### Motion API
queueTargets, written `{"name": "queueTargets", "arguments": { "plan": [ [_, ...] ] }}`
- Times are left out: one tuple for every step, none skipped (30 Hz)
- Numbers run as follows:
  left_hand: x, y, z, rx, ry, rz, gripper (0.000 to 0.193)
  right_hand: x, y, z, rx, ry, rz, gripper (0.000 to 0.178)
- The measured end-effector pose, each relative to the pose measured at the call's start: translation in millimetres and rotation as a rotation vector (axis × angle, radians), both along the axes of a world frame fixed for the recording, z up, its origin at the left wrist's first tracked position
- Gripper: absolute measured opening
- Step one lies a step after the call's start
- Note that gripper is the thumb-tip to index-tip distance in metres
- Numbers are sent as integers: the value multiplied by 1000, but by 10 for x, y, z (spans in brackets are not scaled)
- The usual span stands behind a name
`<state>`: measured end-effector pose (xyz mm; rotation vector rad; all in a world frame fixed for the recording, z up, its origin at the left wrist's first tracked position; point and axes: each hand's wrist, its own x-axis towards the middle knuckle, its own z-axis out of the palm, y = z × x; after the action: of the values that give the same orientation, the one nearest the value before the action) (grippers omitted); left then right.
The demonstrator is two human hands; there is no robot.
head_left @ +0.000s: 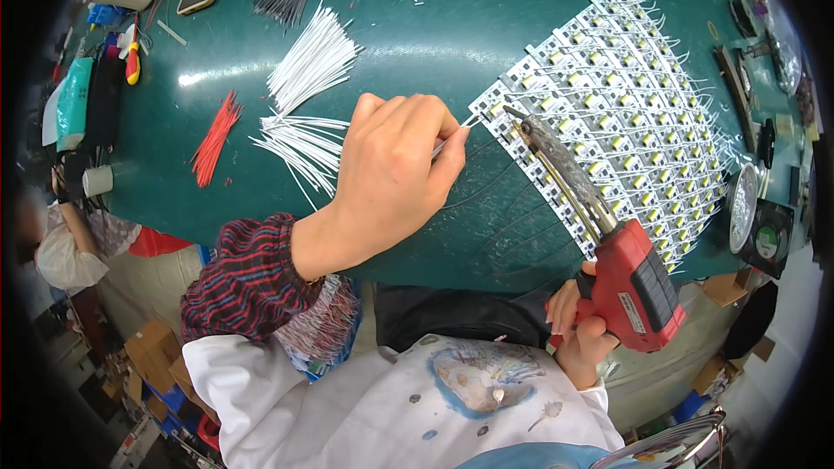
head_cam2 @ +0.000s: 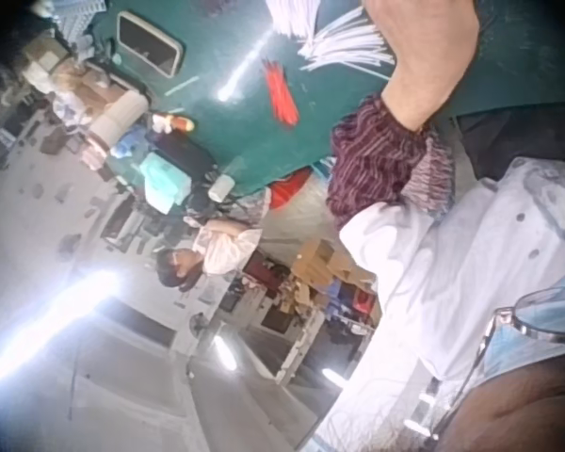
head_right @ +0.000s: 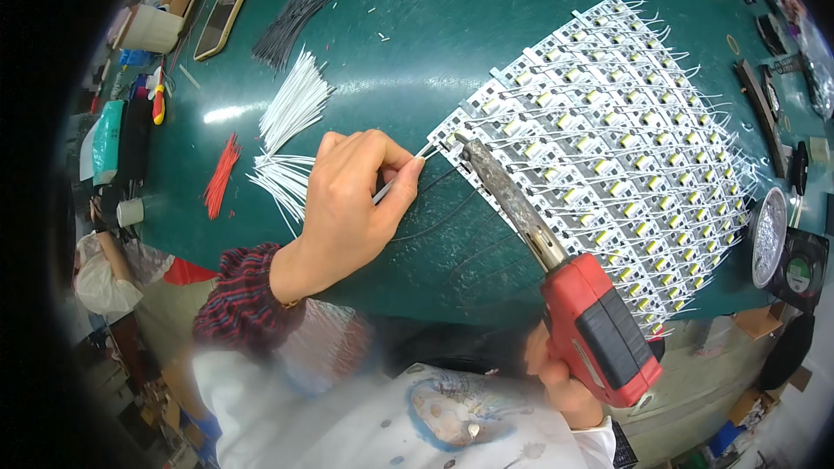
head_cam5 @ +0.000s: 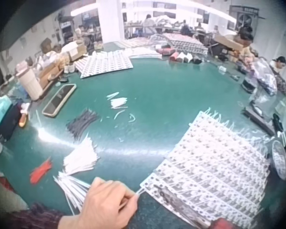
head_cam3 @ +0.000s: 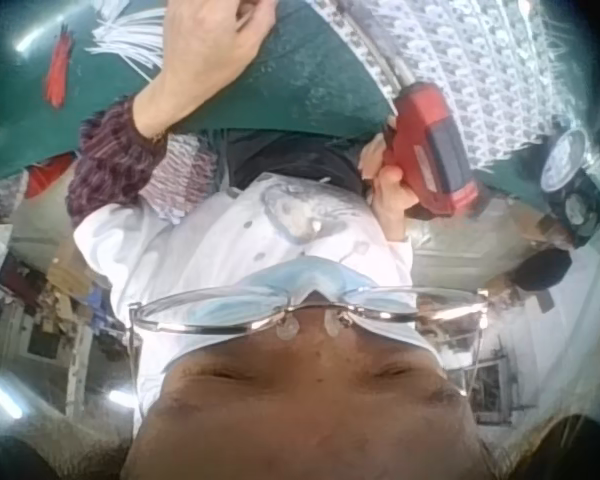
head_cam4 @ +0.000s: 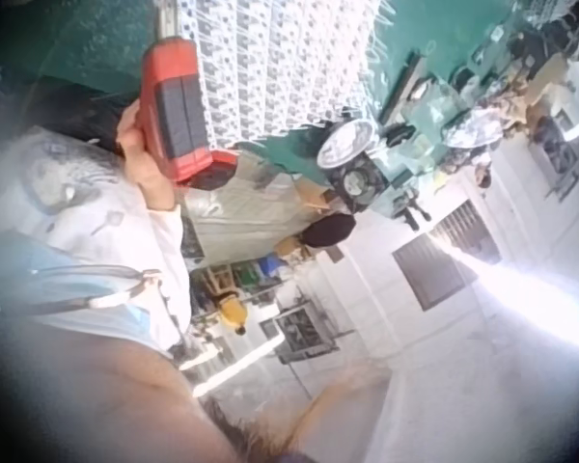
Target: The recorder is assembling an LED panel, inserting small components into a grid and using a hand-held heating tool/soldering iron.
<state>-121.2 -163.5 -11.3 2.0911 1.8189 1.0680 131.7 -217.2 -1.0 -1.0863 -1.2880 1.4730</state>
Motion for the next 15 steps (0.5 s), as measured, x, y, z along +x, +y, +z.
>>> {"name": "queueTargets", "arguments": {
  "plan": [
    [-1,-3,6,-1,2,1,15,6,-9,-14,9,-4,-9,77],
    [-1,-8,18,-13,11,9,14,10,-18,-26,18,-8,-19,77],
    [2,-6,31,-24,16,14,12,18,-33,-38,27,-16,-37,77],
    [1,-3,51,-35,21,19,11,25,-44,-37,37,-23,-55,77],
    [-10,1,79,14,17,28,9,35,-57,-19,32,4,-66,78],
    [-24,-1,100,60,13,40,8,57,-76,-11,25,32,-73,78],
    [-35,-1,124,106,8,52,7,80,-97,-3,18,60,-81,78],
    [-37,-2,166,114,16,33,7,121,-123,3,15,75,-82,78],
    [-31,-29,212,115,21,16,7,177,-168,4,7,87,-82,78],
    [-15,-60,255,117,25,-2,7,219,-193,3,-1,99,-82,78],
    [77,-92,288,34,-71,29,7,240,-196,11,-4,92,-80,79],
    [105,-95,262,-26,-71,19,8,253,-193,36,-8,82,-74,79],
    [121,-100,224,-86,-71,9,8,265,-192,49,-13,73,-68,79],
    [129,-101,201,-146,-71,0,8,278,-200,52,-19,69,-60,79],
    [138,-64,194,-139,-70,-14,9,299,-218,48,-28,62,-60,80]
  ]
}}
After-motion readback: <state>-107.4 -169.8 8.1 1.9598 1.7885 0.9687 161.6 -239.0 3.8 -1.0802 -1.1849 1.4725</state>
